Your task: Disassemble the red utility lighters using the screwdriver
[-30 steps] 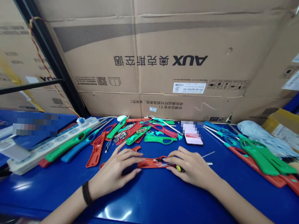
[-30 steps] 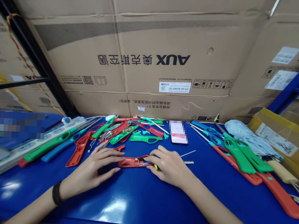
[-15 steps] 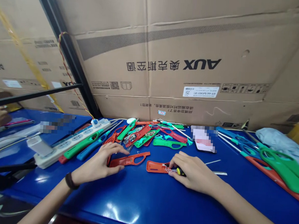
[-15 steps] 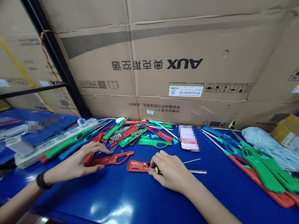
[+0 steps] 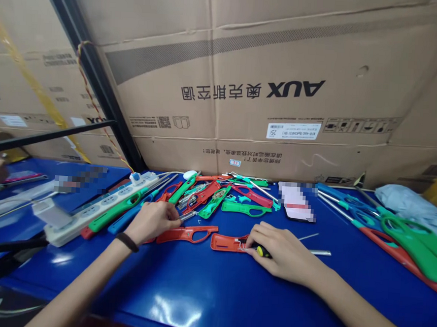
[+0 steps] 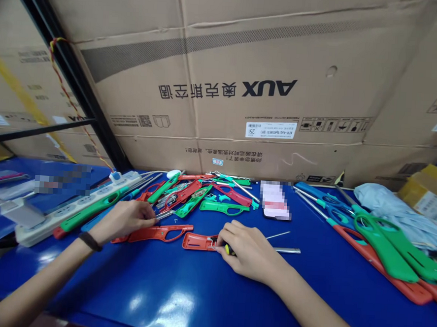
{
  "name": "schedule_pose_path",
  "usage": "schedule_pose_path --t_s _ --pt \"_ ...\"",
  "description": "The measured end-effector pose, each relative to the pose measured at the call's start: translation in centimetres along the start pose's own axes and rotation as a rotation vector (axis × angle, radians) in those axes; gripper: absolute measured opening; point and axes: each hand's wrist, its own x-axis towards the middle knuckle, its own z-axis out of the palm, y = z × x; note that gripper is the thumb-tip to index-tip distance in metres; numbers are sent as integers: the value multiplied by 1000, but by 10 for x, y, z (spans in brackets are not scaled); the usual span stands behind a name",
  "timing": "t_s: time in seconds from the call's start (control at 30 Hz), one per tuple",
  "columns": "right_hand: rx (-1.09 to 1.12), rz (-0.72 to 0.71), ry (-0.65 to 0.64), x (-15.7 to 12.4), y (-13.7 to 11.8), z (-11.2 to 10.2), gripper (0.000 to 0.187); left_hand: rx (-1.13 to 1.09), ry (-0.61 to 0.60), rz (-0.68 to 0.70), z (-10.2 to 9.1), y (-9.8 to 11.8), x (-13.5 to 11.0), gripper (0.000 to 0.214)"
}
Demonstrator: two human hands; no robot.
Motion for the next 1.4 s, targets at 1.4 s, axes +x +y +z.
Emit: schedule_pose_path --t_s 1.4 --pt "-36 3 60 -5 3 1 17 -229 214 714 49 80 -23 15"
